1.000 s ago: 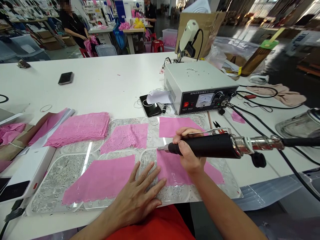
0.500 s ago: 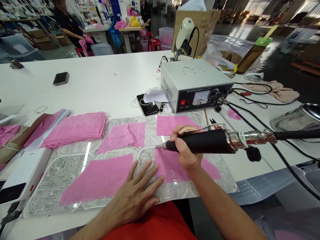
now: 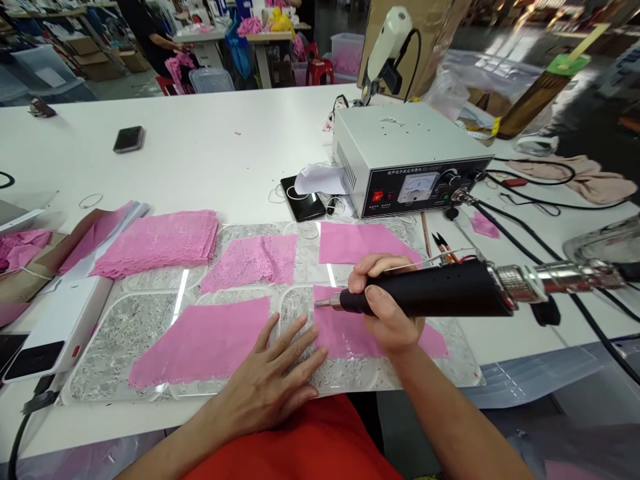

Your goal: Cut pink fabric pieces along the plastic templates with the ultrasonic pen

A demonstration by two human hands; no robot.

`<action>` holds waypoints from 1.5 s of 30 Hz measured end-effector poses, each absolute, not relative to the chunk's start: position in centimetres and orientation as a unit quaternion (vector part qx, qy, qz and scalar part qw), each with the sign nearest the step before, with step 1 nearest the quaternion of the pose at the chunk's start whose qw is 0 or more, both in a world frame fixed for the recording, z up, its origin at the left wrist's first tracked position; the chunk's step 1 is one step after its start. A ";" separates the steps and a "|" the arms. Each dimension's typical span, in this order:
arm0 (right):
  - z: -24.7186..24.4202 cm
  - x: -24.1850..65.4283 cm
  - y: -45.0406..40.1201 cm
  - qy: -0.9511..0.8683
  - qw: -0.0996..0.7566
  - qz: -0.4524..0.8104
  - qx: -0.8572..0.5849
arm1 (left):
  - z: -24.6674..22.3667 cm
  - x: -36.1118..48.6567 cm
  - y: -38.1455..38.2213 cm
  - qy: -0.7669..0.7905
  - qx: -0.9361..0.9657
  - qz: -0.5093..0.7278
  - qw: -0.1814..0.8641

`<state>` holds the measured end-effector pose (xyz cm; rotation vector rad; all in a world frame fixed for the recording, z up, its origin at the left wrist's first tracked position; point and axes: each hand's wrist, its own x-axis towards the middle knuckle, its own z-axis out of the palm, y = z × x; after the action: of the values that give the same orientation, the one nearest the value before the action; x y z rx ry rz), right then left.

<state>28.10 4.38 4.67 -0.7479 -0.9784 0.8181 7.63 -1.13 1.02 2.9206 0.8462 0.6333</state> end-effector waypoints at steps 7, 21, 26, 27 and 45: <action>4.6 28.2 4.3 -0.469 0.724 0.371 -0.345 | 1.0 7.6 -1.2 0.275 0.941 0.198 0.017; 5.1 28.8 3.7 -0.463 0.722 0.414 -0.305 | 1.1 7.4 -1.1 0.237 0.943 0.232 0.011; 5.0 28.9 3.3 -0.470 0.702 0.452 -0.287 | 1.3 7.4 -1.1 0.238 0.941 0.240 0.017; 5.0 28.9 3.3 -0.470 0.702 0.454 -0.284 | 1.3 7.5 -1.1 0.239 0.941 0.239 0.019; 6.0 31.1 4.0 -0.407 0.771 0.353 -0.340 | 1.9 7.8 -0.3 0.278 0.930 0.242 0.001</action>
<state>31.14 3.99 6.04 -0.7363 -0.8826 0.7662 7.79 -0.33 1.92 2.9198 0.8724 0.7592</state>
